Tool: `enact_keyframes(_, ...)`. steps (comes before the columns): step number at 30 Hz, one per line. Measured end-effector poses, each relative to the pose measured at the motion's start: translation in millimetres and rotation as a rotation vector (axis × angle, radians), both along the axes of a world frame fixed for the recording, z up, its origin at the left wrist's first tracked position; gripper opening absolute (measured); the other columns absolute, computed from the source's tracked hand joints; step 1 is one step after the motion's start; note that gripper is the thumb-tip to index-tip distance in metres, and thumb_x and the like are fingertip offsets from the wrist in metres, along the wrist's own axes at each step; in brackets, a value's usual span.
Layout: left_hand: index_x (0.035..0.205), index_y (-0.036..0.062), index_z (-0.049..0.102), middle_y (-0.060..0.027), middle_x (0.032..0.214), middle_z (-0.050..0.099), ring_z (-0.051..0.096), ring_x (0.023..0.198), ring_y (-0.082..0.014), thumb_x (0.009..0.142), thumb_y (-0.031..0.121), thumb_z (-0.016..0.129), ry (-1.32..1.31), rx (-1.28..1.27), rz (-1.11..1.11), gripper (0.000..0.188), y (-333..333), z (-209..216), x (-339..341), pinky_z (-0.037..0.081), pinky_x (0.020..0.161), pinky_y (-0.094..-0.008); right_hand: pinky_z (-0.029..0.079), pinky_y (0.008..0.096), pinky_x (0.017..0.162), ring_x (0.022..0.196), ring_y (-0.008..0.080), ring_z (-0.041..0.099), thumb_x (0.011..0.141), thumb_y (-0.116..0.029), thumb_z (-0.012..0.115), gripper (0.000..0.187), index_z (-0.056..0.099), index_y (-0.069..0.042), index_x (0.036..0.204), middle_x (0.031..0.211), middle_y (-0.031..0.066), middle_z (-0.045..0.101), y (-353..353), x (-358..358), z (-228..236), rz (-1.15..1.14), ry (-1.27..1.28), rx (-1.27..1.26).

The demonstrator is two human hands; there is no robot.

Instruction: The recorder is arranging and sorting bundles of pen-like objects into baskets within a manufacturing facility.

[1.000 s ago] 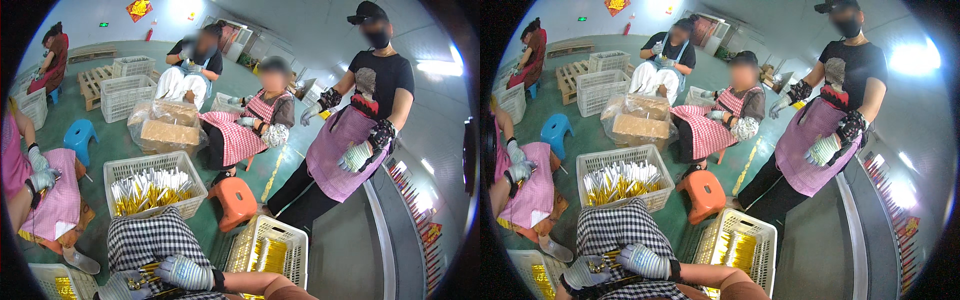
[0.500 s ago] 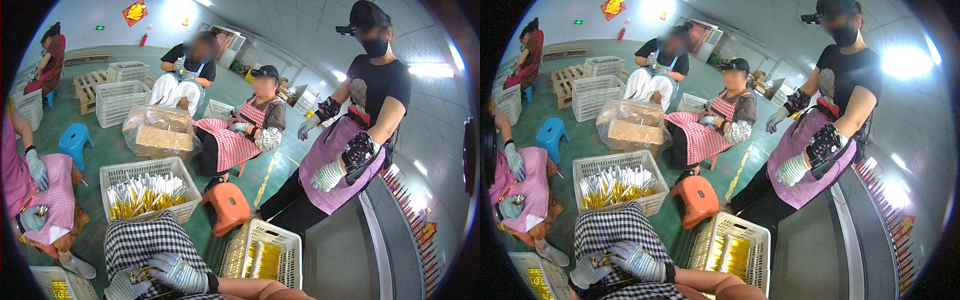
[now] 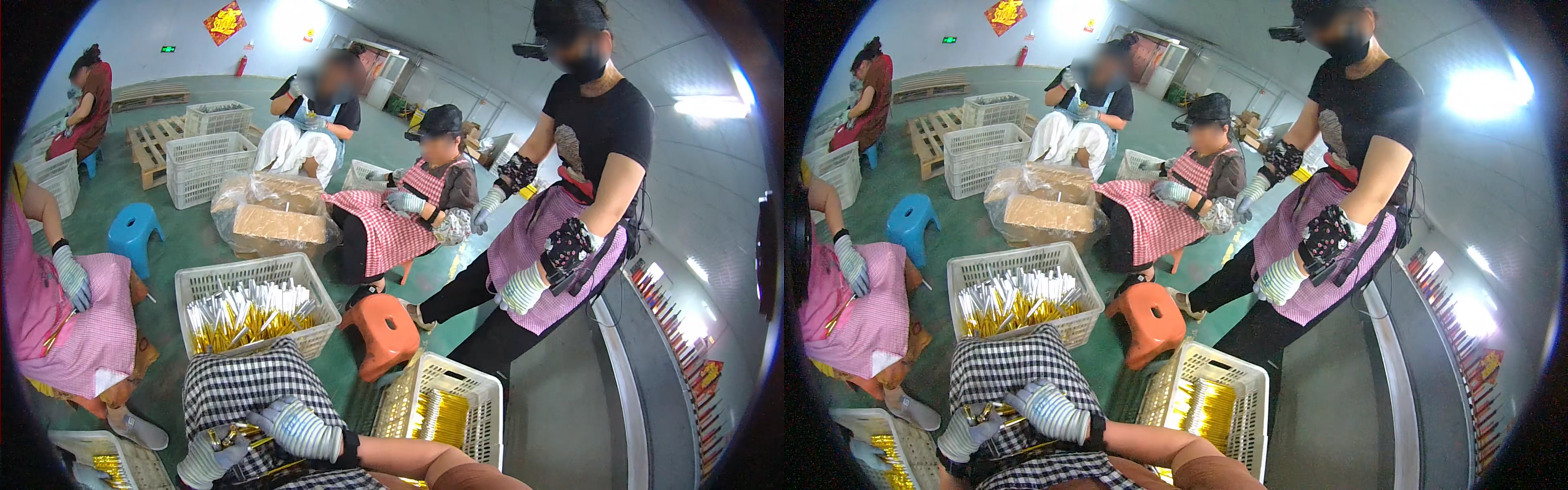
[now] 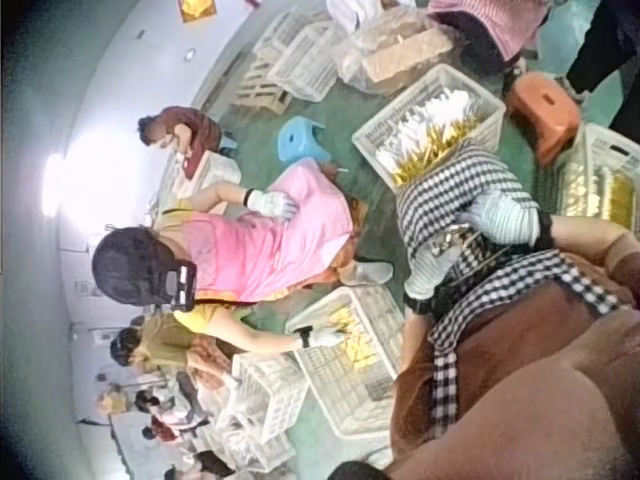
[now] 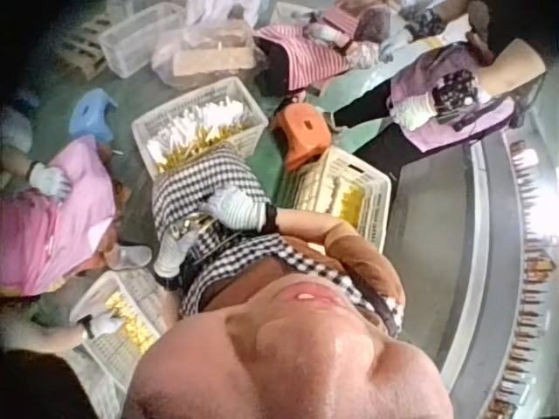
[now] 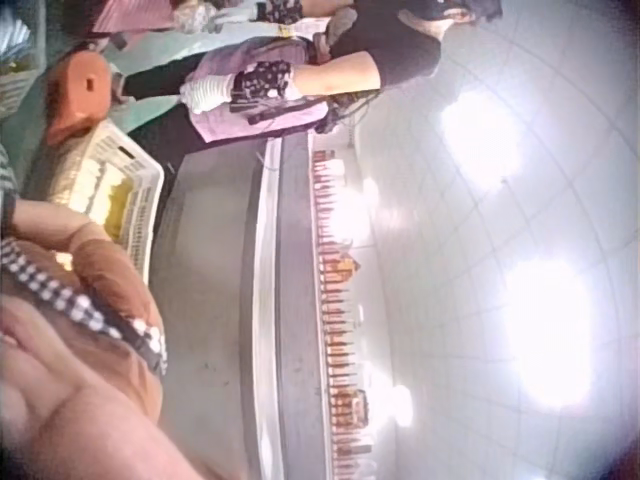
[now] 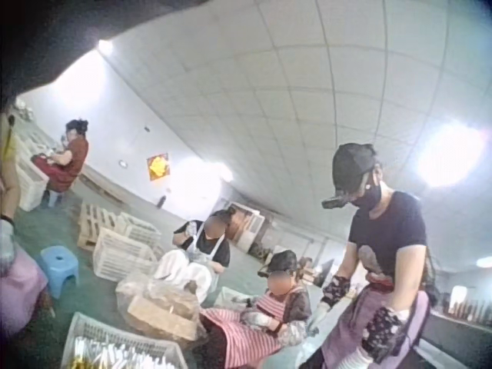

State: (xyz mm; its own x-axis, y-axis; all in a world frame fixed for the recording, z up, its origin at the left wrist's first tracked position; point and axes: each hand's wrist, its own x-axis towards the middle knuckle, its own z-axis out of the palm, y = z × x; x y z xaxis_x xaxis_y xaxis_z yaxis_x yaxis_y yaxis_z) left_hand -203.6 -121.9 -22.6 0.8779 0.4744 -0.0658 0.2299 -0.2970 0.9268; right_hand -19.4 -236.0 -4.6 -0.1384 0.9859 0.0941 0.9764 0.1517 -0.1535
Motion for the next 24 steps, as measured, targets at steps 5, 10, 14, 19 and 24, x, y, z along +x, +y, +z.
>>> enact_keyframes(5, 0.090, -0.0008, 0.062, -0.0037, 0.068, 0.062, 0.060, 0.061, -0.0128, 0.082, 0.015, 0.059, -0.075, -0.274, 0.087, 0.018, -1.8, 6.4, -4.3, 0.048, 0.057, -0.0266, 0.047, 0.0386, 0.071, 0.080, 0.0292, 0.058, 0.071, -0.009, 0.056, 0.039, 0.054, -0.003, 0.109, 0.082, 0.0129, 0.059, 7.0, 8.6, 7.0, -0.019, 0.102, -0.103)
enact_keyframes(10, 0.076, -0.0017, 0.060, -0.0093, 0.070, 0.061, 0.059, 0.056, -0.0150, 0.075, 0.014, 0.059, -0.182, -0.577, 0.205, 0.016, 2.7, -4.1, -4.9, 0.050, 0.052, -0.0271, 0.047, 0.0387, 0.072, 0.083, 0.0330, 0.060, 0.077, -0.004, 0.054, 0.034, 0.051, 0.001, 0.110, 0.089, 0.0194, 0.060, 9.6, 20.2, 22.0, -0.103, 0.529, 0.072)
enact_keyframes(14, 0.072, -0.0014, 0.059, -0.0105, 0.072, 0.062, 0.060, 0.055, -0.0169, 0.074, 0.013, 0.059, -0.170, -0.560, 0.189, 0.015, 8.4, -11.5, -1.7, 0.051, 0.052, -0.0294, 0.045, 0.0313, 0.072, 0.079, 0.0233, 0.057, 0.089, -0.010, 0.050, 0.023, 0.051, 0.001, 0.109, 0.086, 0.0132, 0.058, -3.4, 30.3, 24.3, -0.082, 1.104, 0.147)
enact_keyframes(19, 0.072, -0.0005, 0.060, -0.0096, 0.071, 0.062, 0.058, 0.052, -0.0152, 0.074, 0.020, 0.062, -0.127, -0.619, 0.173, 0.020, 7.5, -9.5, 0.9, 0.048, 0.050, -0.0264, 0.045, 0.0330, 0.077, 0.085, 0.0236, 0.057, 0.089, -0.018, 0.051, 0.025, 0.051, -0.002, 0.109, 0.093, 0.0117, 0.059, -4.9, 26.2, -15.3, -0.056, 1.059, 0.265)
enact_keyframes(24, 0.080, -0.0007, 0.063, -0.0071, 0.069, 0.061, 0.058, 0.056, -0.0128, 0.077, 0.014, 0.057, -0.081, -0.408, 0.201, 0.016, 0.2, -8.5, 4.7, 0.046, 0.052, -0.0251, 0.044, 0.0397, 0.078, 0.088, 0.0324, 0.057, 0.089, -0.034, 0.047, 0.036, 0.052, -0.003, 0.107, 0.095, 0.0153, 0.059, -5.9, 26.6, -49.3, 0.027, 0.788, 0.269)
